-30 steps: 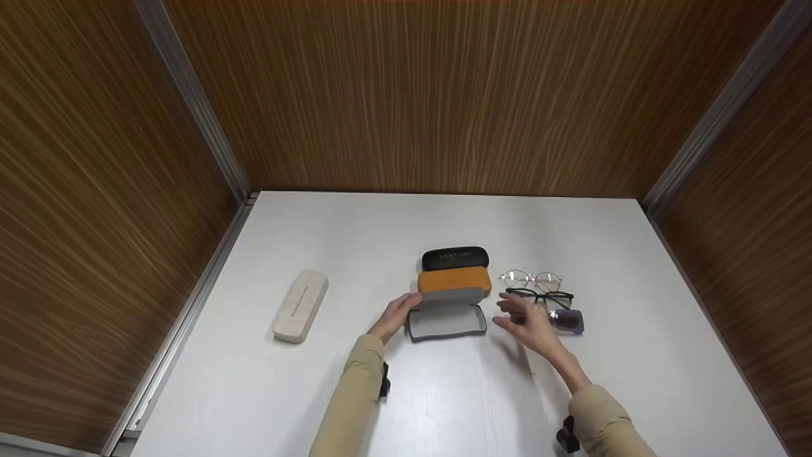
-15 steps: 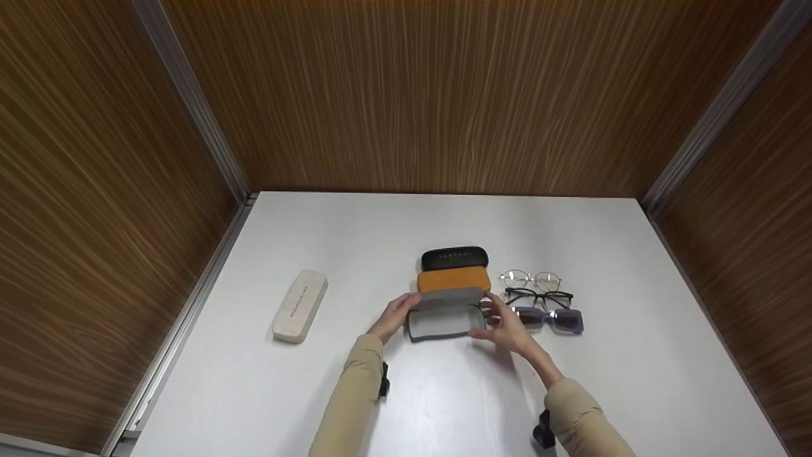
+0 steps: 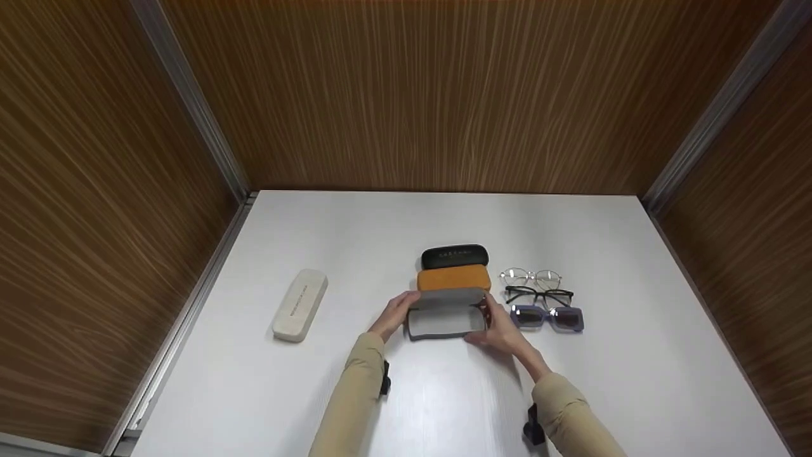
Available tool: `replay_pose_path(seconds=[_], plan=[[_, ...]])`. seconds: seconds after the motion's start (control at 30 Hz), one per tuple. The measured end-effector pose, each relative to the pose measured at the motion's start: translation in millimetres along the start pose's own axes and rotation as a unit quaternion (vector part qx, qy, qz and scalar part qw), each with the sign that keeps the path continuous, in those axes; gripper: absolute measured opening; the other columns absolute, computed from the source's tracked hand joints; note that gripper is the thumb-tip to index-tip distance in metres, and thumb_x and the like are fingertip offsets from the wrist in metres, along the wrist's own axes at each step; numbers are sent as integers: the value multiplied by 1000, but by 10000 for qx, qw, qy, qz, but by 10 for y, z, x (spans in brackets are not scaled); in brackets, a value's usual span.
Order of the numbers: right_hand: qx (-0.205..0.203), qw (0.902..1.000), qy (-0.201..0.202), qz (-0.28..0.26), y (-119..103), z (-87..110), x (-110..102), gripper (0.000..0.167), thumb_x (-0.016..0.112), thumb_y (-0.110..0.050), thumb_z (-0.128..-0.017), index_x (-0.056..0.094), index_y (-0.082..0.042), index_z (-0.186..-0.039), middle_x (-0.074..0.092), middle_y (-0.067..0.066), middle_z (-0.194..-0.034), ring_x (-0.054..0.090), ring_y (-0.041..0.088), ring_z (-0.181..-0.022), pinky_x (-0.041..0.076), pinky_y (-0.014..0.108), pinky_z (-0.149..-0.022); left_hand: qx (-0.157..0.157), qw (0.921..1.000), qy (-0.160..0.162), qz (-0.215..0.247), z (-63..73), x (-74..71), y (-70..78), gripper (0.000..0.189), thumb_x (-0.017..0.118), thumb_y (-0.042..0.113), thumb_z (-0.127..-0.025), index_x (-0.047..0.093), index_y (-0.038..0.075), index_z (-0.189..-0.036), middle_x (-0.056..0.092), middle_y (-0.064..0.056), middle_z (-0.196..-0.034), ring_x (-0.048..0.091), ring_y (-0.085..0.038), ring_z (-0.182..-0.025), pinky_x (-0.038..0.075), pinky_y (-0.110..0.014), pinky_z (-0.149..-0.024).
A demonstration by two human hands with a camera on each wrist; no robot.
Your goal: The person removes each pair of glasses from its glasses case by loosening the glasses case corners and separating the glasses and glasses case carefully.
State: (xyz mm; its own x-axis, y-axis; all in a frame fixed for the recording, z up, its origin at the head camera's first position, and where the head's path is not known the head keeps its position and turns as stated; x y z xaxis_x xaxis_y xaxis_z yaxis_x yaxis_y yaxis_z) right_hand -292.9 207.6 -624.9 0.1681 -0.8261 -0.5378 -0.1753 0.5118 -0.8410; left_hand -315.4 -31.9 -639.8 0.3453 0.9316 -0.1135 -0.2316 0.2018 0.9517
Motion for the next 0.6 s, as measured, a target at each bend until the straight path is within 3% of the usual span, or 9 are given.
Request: replay_pose_path(seconds=[0.17,0.27,0.47,0.6], plan=[[-49,9999,88,-57,27,8,26,109,93,-7,-64,32,2,-154,59,25,-136,57,36,-120,46,50,-106,1,9999,104,-29,-14,6,9,63,41,52,-105,44,9,-152,37,-16,-162,29,-37,-152,27,-54,-125],[-35,9999,104,-75,47,16,33,109,93,-8,-64,32,1,-154,58,24,-136,56,36,-121,45,50,-107,67,9997,213,-69,-14,7,24,61,43,52,-104,51,10,-147,43,-15,-157,36,-34,-149,29,-51,-125],[-21,9999,85,-121,63,30,33,107,94,-10,-65,34,-1,-154,59,21,-135,55,33,-119,45,46,-106,146,9989,407,-164,-11,8,39,55,52,56,-100,63,13,-133,57,-9,-135,50,-22,-120,42,-43,-109],[-106,9996,39,-251,60,43,40,107,93,-10,-66,34,1,-154,56,24,-141,53,39,-130,39,52,-118,144,9988,427,-172,-16,11,33,52,55,56,-98,65,14,-129,60,-7,-136,53,-22,-127,43,-43,-113]])
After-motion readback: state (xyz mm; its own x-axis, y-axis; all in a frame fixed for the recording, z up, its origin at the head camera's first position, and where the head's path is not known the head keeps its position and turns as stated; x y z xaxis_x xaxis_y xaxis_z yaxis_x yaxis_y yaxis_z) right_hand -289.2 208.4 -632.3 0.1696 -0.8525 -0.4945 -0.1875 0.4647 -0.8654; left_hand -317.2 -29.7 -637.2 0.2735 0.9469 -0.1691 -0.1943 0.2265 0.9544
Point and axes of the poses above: each hand's wrist, its own z-axis away from the middle knuckle, its own x-axis out of the palm, y = z × x, the point moved 5 cm from there along -z, towards the middle knuckle
